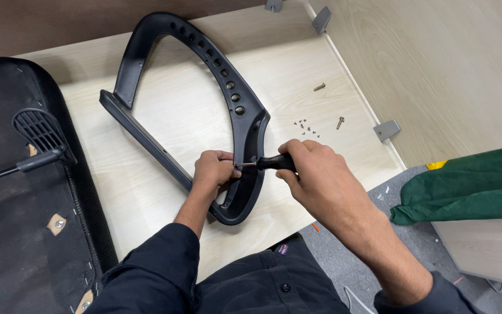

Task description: The person uses a screwdriver to fasten screws into a black plastic chair frame component on a light wooden table. The person holds the frame with one hand and turns the screwdriver with the other, securing multiple screws into pre-drilled holes.

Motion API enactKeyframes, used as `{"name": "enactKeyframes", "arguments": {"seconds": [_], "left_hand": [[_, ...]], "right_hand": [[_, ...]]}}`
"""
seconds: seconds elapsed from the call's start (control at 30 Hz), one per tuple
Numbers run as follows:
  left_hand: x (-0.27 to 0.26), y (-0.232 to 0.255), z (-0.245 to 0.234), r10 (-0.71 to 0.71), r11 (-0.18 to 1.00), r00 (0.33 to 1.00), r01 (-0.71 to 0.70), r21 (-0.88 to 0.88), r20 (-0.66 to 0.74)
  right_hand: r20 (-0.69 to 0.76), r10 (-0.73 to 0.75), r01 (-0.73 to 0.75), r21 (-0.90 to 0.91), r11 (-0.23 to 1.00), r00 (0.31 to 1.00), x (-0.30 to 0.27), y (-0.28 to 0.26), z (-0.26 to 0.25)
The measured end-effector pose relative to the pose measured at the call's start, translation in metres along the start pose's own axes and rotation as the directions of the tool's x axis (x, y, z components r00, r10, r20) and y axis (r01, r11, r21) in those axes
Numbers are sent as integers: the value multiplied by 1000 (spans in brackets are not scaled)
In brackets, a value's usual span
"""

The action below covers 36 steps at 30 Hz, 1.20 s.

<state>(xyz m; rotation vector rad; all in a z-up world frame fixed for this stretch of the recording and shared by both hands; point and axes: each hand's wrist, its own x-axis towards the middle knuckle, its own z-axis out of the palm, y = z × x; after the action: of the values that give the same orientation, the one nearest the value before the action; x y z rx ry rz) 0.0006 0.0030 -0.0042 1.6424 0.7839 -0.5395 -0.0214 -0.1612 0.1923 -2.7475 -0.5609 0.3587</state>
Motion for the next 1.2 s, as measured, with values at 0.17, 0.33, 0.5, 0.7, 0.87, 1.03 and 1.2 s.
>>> {"name": "enactKeyframes", "arguments": {"seconds": [0.17, 0.33, 0.5, 0.7, 0.87, 1.03, 1.2], "left_hand": [[0, 1, 0, -5, 1000, 1000, 5, -8, 4], [0, 0, -1, 14, 1000, 1000, -14, -24, 6], [-2, 1, -2, 27, 999, 1000, -27, -35, 4], [-3, 4, -3, -6, 1000, 1000, 6, -7, 14], [-3, 3, -2, 5, 1000, 1000, -5, -10, 5], [-4, 2, -1, 2, 1000, 1000, -2, -8, 8], [-2, 2, 0, -4, 1000, 1000, 4, 24, 8]], "right_hand": [[95, 152, -150, -34, 988, 984, 13, -11, -2], [205, 250, -241, -72, 968, 946, 19, -14, -3], [96, -113, 117, -39, 992, 989, 20, 1, -3], [41, -159, 161, -31, 986, 986, 18, -5, 0], [142, 11, -3, -58, 998, 990, 26, -18, -5], [200, 72, -51, -106, 993, 977, 29, -15, -7], [165, -126, 150, -139, 979, 978, 24, -1, -9]]}}
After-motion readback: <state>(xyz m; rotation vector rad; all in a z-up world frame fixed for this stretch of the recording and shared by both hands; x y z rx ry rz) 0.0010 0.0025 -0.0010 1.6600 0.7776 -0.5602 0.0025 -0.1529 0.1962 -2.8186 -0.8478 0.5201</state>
